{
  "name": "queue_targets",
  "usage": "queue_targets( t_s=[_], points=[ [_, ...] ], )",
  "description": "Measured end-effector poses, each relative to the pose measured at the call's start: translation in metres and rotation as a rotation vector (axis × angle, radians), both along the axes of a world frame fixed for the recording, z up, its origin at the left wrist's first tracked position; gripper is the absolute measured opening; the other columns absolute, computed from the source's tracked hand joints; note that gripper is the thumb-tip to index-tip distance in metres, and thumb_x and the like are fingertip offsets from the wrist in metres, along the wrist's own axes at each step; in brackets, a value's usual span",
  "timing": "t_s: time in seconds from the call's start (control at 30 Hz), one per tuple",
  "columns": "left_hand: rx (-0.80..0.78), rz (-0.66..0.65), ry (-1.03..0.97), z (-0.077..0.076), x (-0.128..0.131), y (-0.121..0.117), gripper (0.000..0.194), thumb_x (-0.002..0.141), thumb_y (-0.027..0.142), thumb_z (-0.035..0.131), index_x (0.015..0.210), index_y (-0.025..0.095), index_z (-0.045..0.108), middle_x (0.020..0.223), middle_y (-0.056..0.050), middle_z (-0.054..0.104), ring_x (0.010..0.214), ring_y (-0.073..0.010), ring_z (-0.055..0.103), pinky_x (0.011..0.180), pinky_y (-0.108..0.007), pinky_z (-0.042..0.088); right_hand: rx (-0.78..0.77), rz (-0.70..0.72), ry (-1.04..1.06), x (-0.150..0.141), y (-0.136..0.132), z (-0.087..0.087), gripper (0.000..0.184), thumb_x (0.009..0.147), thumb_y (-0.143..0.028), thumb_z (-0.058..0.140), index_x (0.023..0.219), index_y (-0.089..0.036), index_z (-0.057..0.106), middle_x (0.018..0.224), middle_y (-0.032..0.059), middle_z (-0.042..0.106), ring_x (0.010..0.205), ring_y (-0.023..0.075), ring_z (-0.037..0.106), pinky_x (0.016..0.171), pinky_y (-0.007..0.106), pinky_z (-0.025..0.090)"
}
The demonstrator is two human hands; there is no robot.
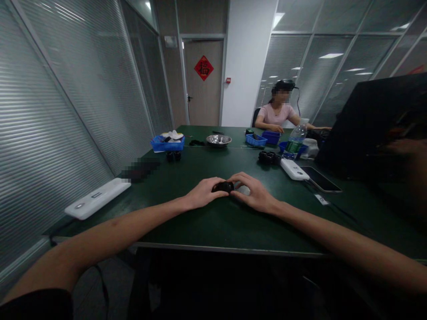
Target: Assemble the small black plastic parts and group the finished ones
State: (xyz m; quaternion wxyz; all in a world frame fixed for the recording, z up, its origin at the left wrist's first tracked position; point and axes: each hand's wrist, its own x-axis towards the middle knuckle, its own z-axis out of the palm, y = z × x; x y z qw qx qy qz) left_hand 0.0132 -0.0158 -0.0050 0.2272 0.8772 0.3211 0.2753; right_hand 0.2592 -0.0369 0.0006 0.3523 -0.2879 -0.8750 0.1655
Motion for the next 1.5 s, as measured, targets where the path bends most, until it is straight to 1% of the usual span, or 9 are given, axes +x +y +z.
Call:
queue_targets(
  t_s=[0.2,0.3,0.43,0.63,0.87,0.93,1.07,1.3,1.5],
  points=[
    [0.011,0.009,0.005,-0.0024,0.0001,0.0021,0.042,0.096,0.046,0.065,0.126,0.018,0.065,0.110,-0.006,0.069,0.091,-0.0202,0.061,0.078,-0.030,0.044,-0.012,-0.122,-0.027,-0.0016,-0.0004,0.0008,0.031,0.097,-0.039,0.066,0.122,-0.021,0.063,0.109,0.0086,0.067,0.090,0.0228,0.068,0.081,0.041,0.060],
    [0.003,0.013,0.014,-0.0004,0.0003,0.0005,0.042,0.096,0.046,0.065,0.127,0.018,0.065,0.112,-0.007,0.069,0.092,-0.0205,0.061,0.080,-0.031,0.045,0.010,-0.080,-0.053,-0.0010,-0.0009,0.0023,0.028,0.098,-0.035,0.065,0.122,-0.021,0.063,0.112,0.0091,0.067,0.091,0.0224,0.068,0.083,0.041,0.060],
    [-0.007,0.031,0.022,0.0017,0.0007,-0.0010,0.042,0.097,0.045,0.063,0.127,0.017,0.065,0.111,-0.007,0.069,0.092,-0.0211,0.062,0.080,-0.031,0.046,0.051,-0.001,-0.029,-0.0014,-0.0014,0.0031,0.029,0.098,-0.033,0.064,0.125,-0.023,0.061,0.123,0.0098,0.063,0.103,0.0241,0.066,0.087,0.041,0.059],
    [-0.001,0.018,0.006,0.0013,0.0008,-0.0006,0.041,0.096,0.045,0.064,0.126,0.017,0.065,0.113,-0.007,0.069,0.094,-0.0210,0.062,0.080,-0.031,0.046,0.020,-0.133,-0.053,-0.0024,-0.0004,0.0011,0.029,0.098,-0.038,0.065,0.121,-0.020,0.063,0.107,0.0092,0.067,0.089,0.0234,0.068,0.081,0.042,0.060],
    [0.004,0.017,0.013,0.0013,0.0008,-0.0011,0.041,0.097,0.044,0.064,0.127,0.017,0.065,0.111,-0.007,0.069,0.092,-0.0208,0.061,0.079,-0.031,0.045,0.045,0.008,-0.037,-0.0015,0.0001,0.0015,0.029,0.098,-0.030,0.063,0.125,-0.023,0.060,0.123,0.0099,0.062,0.104,0.0243,0.066,0.089,0.041,0.059],
    [0.007,0.021,0.008,0.0004,0.0010,-0.0003,0.041,0.097,0.045,0.063,0.127,0.017,0.065,0.110,-0.007,0.069,0.091,-0.0208,0.062,0.079,-0.031,0.046,0.037,-0.023,-0.018,-0.0021,0.0008,0.0008,0.032,0.096,-0.031,0.066,0.127,-0.023,0.060,0.122,0.0099,0.063,0.104,0.0244,0.066,0.088,0.041,0.060],
    [0.012,0.019,0.005,-0.0016,0.0006,0.0013,0.042,0.096,0.047,0.064,0.127,0.018,0.065,0.111,-0.007,0.070,0.090,-0.0205,0.062,0.078,-0.031,0.046,0.014,-0.135,-0.033,-0.0021,0.0011,-0.0005,0.030,0.097,-0.036,0.066,0.122,-0.021,0.062,0.108,0.0089,0.068,0.089,0.0229,0.068,0.080,0.041,0.060],
    [0.020,0.023,0.016,-0.0023,-0.0004,0.0025,0.041,0.096,0.044,0.065,0.126,0.017,0.065,0.110,-0.007,0.069,0.092,-0.0208,0.062,0.080,-0.031,0.046,0.042,-0.015,-0.023,-0.0019,0.0002,0.0006,0.028,0.097,-0.032,0.065,0.123,-0.023,0.061,0.121,0.0092,0.063,0.100,0.0231,0.067,0.088,0.041,0.060],
    [0.007,0.011,0.018,-0.0018,-0.0007,0.0014,0.042,0.096,0.047,0.065,0.127,0.018,0.065,0.112,-0.007,0.069,0.093,-0.0205,0.062,0.079,-0.031,0.046,-0.005,-0.117,-0.043,-0.0029,0.0017,-0.0006,0.031,0.097,-0.041,0.065,0.121,-0.021,0.063,0.108,0.0089,0.068,0.089,0.0223,0.068,0.081,0.041,0.061]
  ],
)
